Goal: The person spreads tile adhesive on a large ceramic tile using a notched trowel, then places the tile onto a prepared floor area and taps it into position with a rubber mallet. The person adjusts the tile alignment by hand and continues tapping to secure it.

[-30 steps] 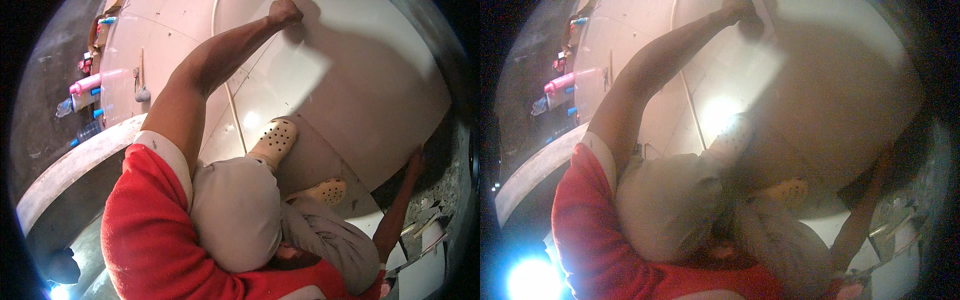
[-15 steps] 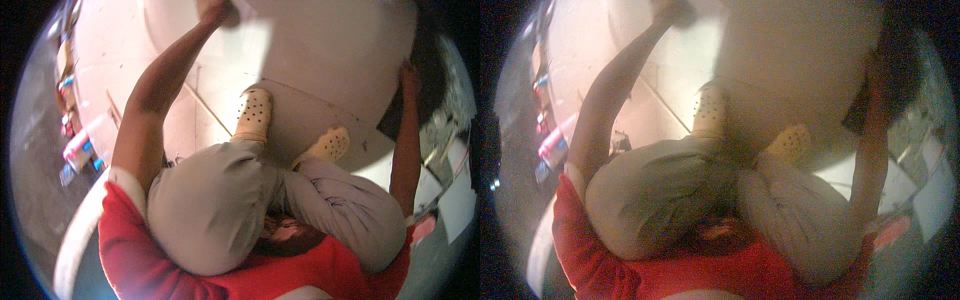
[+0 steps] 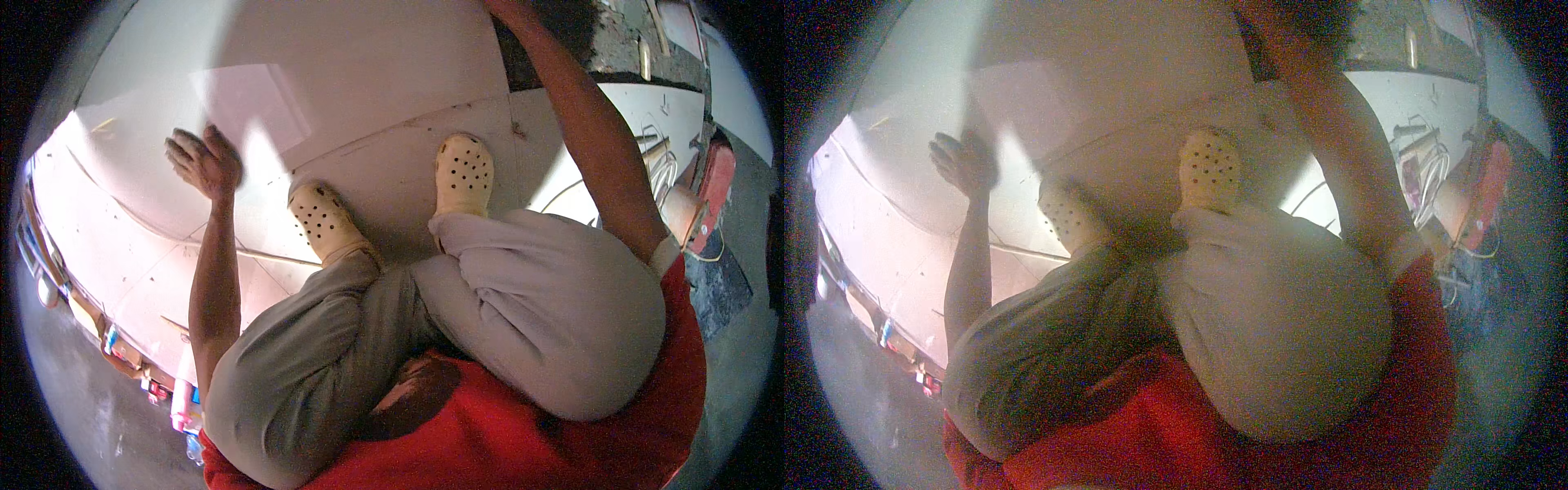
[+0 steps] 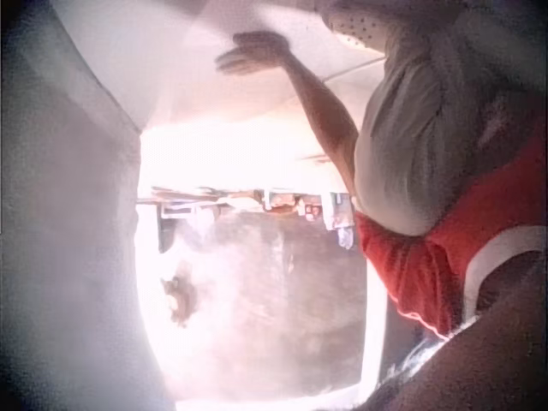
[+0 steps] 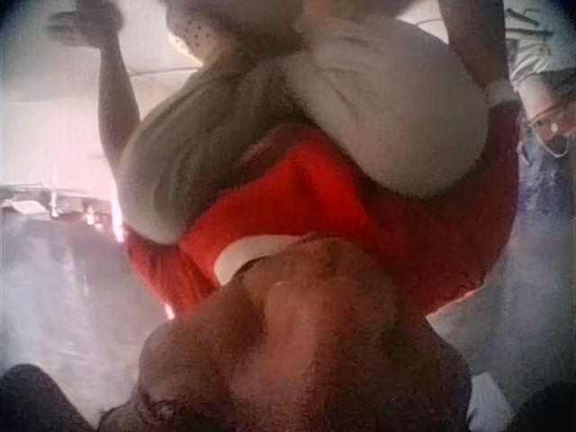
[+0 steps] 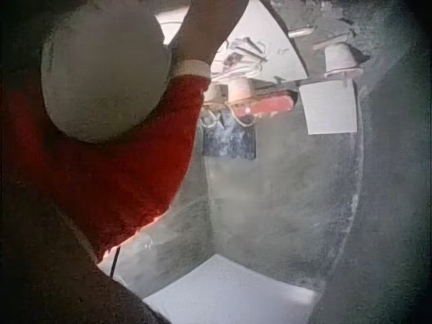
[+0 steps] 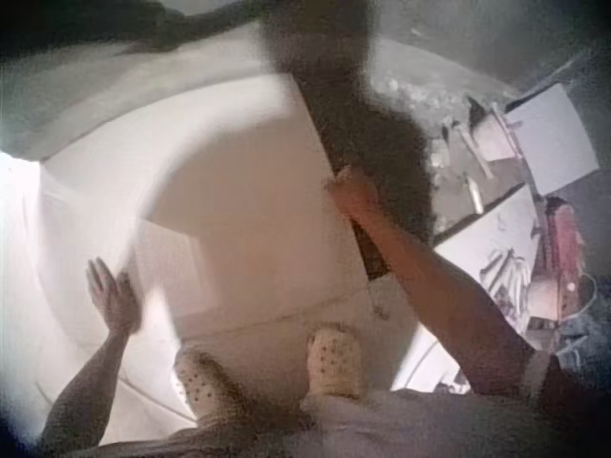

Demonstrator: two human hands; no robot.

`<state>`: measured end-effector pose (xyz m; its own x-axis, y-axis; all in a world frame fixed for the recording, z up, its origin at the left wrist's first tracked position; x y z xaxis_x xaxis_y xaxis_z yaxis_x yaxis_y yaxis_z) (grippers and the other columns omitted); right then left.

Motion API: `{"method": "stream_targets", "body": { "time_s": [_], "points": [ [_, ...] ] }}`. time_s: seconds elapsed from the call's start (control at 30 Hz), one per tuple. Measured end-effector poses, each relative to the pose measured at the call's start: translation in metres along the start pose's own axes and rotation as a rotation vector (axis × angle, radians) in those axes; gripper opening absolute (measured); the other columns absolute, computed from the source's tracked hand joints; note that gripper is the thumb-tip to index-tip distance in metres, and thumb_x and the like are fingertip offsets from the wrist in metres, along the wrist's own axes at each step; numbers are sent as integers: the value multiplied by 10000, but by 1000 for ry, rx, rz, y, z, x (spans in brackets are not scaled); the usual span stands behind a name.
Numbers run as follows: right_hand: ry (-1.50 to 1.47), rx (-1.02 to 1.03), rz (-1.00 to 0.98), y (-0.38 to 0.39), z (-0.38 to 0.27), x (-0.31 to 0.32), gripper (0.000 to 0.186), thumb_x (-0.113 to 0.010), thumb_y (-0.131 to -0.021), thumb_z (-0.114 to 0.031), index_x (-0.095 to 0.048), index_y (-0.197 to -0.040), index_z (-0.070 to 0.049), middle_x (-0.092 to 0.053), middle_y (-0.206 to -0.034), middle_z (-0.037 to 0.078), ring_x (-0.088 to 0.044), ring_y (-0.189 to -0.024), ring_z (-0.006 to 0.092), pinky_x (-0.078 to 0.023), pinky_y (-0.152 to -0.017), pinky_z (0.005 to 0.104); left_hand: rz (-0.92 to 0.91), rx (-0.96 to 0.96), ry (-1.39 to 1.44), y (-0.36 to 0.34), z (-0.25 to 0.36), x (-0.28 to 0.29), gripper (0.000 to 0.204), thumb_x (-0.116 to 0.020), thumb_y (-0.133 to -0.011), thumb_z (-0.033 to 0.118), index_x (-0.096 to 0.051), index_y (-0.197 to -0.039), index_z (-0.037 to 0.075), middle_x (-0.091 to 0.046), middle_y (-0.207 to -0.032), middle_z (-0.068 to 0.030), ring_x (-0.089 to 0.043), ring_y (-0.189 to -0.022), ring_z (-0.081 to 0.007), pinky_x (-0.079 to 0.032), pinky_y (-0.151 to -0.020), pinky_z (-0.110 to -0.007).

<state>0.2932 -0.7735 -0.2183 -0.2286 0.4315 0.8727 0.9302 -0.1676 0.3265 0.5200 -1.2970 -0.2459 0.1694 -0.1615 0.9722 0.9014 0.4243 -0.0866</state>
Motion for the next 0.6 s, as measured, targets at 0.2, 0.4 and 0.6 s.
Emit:
{"method": "stream_targets", "body": {
  "time_s": [0.2,0.4,0.6],
  "points": [
    [78,96,-32,-11,6,-15,557,-692,-952,-362,-601,-1293,68,-649,-1295,265,-609,-1239,429,-466,-1061,490,-19,2,-13,-2,-5,1,879,-308,-1046,649,-257,-1609,-23,-205,-1670,-290,-168,-1554,-459,-137,-1265,-564],
    [53,67,46,-25,29,-23,522,-639,-988,-346,-580,-1352,24,-601,-1366,267,-558,-1298,432,-443,-1085,521,-3,-8,-21,2,-4,-4,839,-297,-1065,608,-228,-1620,-18,-172,-1677,-301,-144,-1567,-448,-105,-1269,-561],
    [338,779,469,18,-92,-33,523,-547,-1054,-378,-538,-1465,-56,-547,-1465,246,-468,-1395,455,-375,-1165,536,-79,23,-103,2,4,9,833,-337,-1059,540,-174,-1618,-56,-131,-1682,-313,-106,-1569,-470,-52,-1273,-565]
  ]
}}
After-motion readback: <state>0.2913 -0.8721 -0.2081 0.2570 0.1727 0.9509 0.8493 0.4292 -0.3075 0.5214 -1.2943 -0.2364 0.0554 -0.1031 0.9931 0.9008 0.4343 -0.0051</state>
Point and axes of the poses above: each hand's wrist, its own y-axis away from the middle knuckle, its own x-axis out of the back of the hand, z = x × y, the point moved 5 cm from there along -y, towards the middle knuckle
